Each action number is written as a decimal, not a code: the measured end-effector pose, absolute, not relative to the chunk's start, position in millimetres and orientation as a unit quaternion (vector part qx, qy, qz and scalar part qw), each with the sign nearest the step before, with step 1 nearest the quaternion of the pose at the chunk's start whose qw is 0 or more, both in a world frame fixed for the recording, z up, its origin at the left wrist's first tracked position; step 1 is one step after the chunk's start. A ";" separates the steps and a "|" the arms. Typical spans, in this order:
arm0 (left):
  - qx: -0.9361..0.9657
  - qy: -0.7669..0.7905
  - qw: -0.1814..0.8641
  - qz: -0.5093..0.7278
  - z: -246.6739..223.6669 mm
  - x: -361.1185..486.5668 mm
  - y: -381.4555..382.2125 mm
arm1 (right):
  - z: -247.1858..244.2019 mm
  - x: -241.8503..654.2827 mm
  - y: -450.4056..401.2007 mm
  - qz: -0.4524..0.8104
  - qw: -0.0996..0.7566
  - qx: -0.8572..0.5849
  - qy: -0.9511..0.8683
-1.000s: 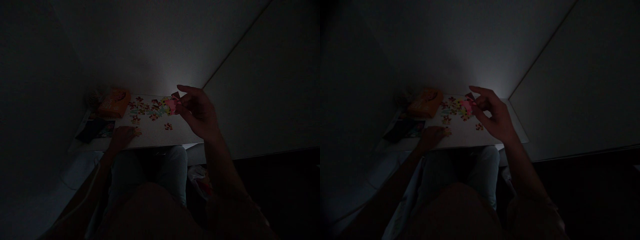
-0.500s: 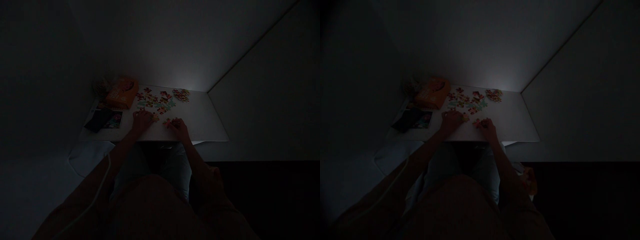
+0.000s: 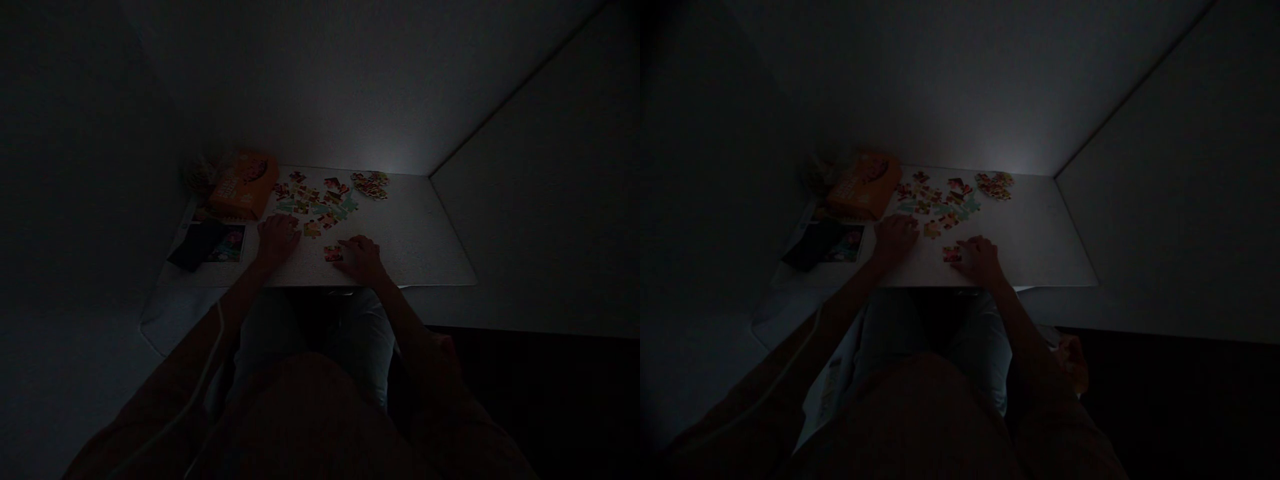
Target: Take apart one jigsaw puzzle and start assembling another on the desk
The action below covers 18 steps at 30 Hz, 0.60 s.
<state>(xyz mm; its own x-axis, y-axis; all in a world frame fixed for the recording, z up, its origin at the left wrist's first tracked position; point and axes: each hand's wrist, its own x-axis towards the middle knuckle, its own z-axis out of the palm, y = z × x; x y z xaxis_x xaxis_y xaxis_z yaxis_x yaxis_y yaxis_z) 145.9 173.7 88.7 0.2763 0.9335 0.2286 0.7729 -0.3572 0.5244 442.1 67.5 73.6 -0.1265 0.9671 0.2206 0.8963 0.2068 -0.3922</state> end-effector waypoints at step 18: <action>0.825 0.465 0.237 0.217 96.9 288.6 398.9 | 64.0 437.3 72.0 0.039 0.251 -0.628 -0.735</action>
